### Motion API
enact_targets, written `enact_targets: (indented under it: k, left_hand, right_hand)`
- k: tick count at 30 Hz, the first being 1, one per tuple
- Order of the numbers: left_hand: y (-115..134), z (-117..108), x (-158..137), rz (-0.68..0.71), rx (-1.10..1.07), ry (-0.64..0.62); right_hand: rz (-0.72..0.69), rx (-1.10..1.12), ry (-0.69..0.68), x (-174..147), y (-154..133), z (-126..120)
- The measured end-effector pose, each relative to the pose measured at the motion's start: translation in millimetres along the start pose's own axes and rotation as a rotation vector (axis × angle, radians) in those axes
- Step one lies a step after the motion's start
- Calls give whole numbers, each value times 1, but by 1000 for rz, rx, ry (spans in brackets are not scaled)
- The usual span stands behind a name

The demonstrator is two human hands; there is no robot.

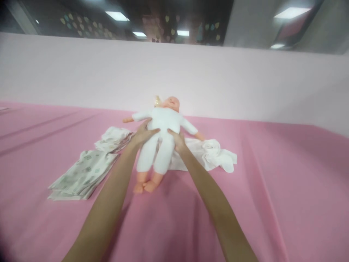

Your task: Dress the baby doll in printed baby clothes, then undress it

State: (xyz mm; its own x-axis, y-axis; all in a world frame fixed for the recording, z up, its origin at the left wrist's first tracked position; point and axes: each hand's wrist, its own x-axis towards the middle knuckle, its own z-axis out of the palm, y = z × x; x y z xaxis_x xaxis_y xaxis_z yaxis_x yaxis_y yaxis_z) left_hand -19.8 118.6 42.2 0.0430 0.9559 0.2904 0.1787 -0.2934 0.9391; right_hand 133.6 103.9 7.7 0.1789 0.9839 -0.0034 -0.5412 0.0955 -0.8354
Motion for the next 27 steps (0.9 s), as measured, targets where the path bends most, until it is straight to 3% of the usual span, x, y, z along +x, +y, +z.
enact_targets:
  k: [8, 11, 16, 22, 27]
  left_hand:
    - [-30, -6, 10, 129, 515, 132]
    - [-31, -5, 6, 142, 706, 103]
    - [-37, 0, 3, 146, 850, -11]
    - [-45, -2, 4, 95, 868, -125]
    - [-48, -7, 5, 178, 908, -152]
  right_hand:
    - [37, -82, 24, 22, 23, 17]
    - [36, -149, 38, 33, 32, 22]
    - [34, -286, 21, 46, 44, 22]
    - [-57, -683, -20, 54, 43, 9]
    - [-195, -1196, -54, 46, 14, -38]
